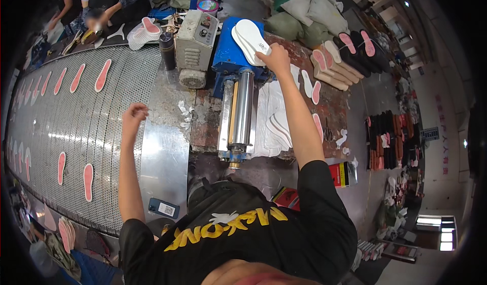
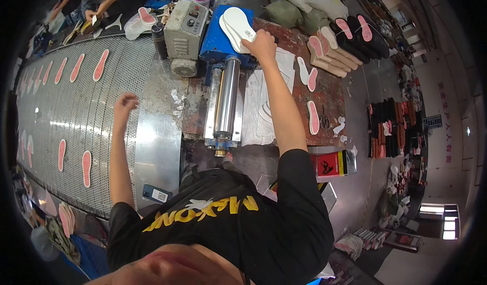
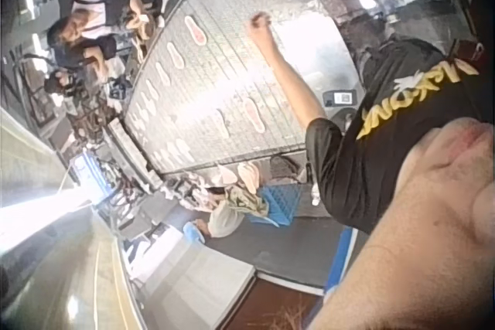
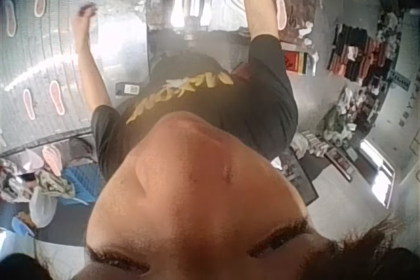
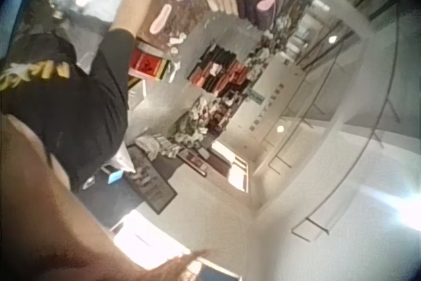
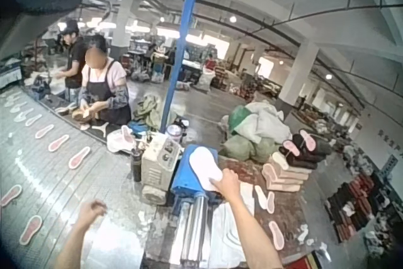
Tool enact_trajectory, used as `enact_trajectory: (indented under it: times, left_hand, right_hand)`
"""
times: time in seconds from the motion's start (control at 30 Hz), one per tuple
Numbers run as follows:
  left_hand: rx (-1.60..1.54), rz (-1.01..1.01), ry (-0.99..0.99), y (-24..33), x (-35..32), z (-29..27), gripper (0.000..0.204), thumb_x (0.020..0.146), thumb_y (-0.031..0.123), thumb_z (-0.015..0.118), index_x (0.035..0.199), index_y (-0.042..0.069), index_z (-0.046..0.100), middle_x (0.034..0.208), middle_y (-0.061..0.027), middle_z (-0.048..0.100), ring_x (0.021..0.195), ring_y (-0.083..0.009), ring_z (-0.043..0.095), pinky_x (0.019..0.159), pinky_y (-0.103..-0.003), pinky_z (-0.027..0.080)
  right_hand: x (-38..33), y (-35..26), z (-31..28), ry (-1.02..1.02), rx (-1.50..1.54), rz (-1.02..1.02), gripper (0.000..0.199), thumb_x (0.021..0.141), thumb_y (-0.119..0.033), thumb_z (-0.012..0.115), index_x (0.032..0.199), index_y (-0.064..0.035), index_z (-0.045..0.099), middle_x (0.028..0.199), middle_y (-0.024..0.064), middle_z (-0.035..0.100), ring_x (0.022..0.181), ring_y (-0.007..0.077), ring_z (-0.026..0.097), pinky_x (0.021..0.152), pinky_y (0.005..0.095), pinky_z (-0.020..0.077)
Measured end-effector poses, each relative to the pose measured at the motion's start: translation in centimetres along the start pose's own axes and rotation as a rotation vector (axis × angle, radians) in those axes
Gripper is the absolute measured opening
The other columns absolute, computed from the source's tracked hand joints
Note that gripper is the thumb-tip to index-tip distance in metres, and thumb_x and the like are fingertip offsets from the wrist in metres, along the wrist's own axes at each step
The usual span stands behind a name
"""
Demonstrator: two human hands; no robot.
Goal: Applying adhesive to shoe midsoles using a roller spreader machine and organizing them with other components.
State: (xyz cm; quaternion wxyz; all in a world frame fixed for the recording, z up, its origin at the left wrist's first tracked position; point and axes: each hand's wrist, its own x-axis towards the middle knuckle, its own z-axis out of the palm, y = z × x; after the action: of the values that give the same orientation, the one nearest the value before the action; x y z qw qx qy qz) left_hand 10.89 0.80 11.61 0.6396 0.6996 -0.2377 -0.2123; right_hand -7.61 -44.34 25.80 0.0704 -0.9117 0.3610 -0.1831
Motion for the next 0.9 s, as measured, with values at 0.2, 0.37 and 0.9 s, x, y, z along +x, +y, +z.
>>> enact_trajectory:
  times: [0.2,0.37,0.9]
  left_hand:
    - [0.095,-0.059,-0.102,0.5,-2.3,7.9,0.023,0.074,0.002,0.062,0.098,0.0,0.058,0.089,-0.0055,0.062,0.079,-0.0104,0.058,0.072,-0.024,0.047]
    - [0.343,0.097,-0.302,5.3,0.6,14.1,0.039,0.074,0.005,0.062,0.112,0.003,0.055,0.107,-0.0096,0.061,0.099,-0.0191,0.057,0.084,-0.031,0.046]
    - [0.919,0.5,-0.579,8.5,3.5,20.2,0.075,0.057,0.012,0.076,0.124,0.005,0.044,0.131,-0.0129,0.043,0.12,-0.0327,0.039,0.1,-0.041,0.034]
  right_hand:
    - [-3.5,6.1,-2.3,0.045,1.392,0.134,0.047,0.069,0.003,0.058,0.115,-0.0012,0.048,0.082,0.0093,0.058,0.053,0.0111,0.051,0.043,0.0228,0.038]
    - [-12.6,15.4,-1.5,0.156,1.556,0.431,0.03,0.076,-0.007,0.04,0.101,0.0007,0.055,0.078,0.0083,0.058,0.048,0.0088,0.044,0.036,0.0201,0.0316]
    - [-20.6,11.3,6.1,-0.538,1.379,0.399,0.03,0.09,-0.022,0.052,0.115,-0.0053,0.048,0.071,0.0034,0.054,0.049,0.0059,0.043,0.042,0.0201,0.0298]
